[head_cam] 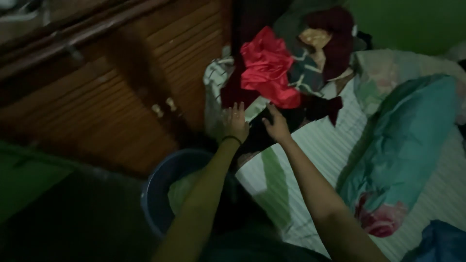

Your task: Fold various pieces of clothing and place them in a basket on a bed.

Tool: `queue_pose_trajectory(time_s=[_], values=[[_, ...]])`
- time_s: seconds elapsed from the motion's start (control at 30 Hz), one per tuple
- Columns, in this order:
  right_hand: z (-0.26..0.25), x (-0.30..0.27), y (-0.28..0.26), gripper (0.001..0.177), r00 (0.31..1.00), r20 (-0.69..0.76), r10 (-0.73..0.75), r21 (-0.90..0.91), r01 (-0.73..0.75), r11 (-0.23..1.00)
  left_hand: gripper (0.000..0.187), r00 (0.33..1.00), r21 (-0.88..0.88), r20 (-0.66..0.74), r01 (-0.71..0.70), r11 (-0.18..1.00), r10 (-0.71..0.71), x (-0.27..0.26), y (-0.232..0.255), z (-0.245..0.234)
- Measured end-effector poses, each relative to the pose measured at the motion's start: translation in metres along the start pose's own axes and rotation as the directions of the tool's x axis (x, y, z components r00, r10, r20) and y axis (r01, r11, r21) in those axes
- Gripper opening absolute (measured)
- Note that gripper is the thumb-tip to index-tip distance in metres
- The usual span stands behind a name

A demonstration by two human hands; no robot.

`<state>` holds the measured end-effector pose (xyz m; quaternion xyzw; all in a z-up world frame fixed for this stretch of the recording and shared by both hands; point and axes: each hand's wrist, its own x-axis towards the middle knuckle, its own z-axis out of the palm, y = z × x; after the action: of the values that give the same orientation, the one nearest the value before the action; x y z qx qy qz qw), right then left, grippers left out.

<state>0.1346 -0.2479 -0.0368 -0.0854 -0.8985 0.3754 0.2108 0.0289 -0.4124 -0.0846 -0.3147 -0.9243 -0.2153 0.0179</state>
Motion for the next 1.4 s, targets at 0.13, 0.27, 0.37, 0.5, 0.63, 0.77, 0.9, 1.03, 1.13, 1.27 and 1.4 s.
queue_pose_trajectory(time_s=[0.13,0.27,0.37,0.5,0.63,0.77,0.9,1.03,1.13,1.27,1.4], values=[[-0.039,0.042,0.066,0.062,0.993,-0.081,0.084,-0.019,-0.086,0.996,0.083,0.997,-0.025,-0.020,-0.077,0.997,0.077,0.064,0.056,0.010],[-0.073,0.078,0.117,0.065,0.973,-0.107,0.206,-0.048,-0.212,0.976,0.082,0.995,-0.017,0.069,-0.076,0.997,0.077,0.121,0.100,0.032],[-0.083,0.109,0.171,0.068,0.949,-0.074,0.307,0.007,-0.308,0.951,0.080,0.992,-0.002,0.067,-0.105,0.994,0.105,0.166,0.115,0.081],[-0.077,0.152,0.269,0.075,0.975,-0.115,0.189,-0.012,-0.192,0.981,0.078,0.986,-0.043,-0.025,-0.168,0.985,0.167,0.230,0.111,0.178],[-0.059,0.188,0.334,0.102,0.940,-0.049,0.339,-0.070,-0.342,0.937,0.078,0.992,-0.079,0.093,-0.082,0.993,0.090,0.264,0.150,0.157],[0.000,0.192,0.441,0.112,0.973,-0.118,0.197,-0.174,-0.216,0.961,0.080,0.965,-0.090,0.263,0.040,0.995,-0.015,0.285,0.160,0.169],[0.037,0.184,0.485,0.120,0.933,-0.309,-0.185,-0.477,0.017,0.879,0.078,0.959,-0.072,0.278,0.082,0.994,-0.059,0.290,0.163,0.182],[0.029,0.175,0.467,0.098,0.927,-0.033,0.374,-0.207,-0.373,0.905,0.077,0.980,-0.100,0.201,0.021,0.995,0.000,0.282,0.149,0.212],[0.017,0.171,0.458,0.050,0.796,0.033,0.605,-0.355,-0.556,0.751,0.082,0.986,-0.104,0.142,-0.079,0.991,0.093,0.277,0.146,0.217],[-0.007,0.161,0.444,0.036,0.885,-0.335,0.324,-0.023,-0.352,0.936,0.064,0.999,-0.337,0.010,-0.041,0.940,0.047,0.290,0.129,0.282],[-0.052,0.131,0.367,0.039,0.893,-0.271,0.359,0.454,-0.211,0.866,0.073,0.978,-0.723,0.074,0.186,0.666,-0.193,0.317,0.128,0.294]])
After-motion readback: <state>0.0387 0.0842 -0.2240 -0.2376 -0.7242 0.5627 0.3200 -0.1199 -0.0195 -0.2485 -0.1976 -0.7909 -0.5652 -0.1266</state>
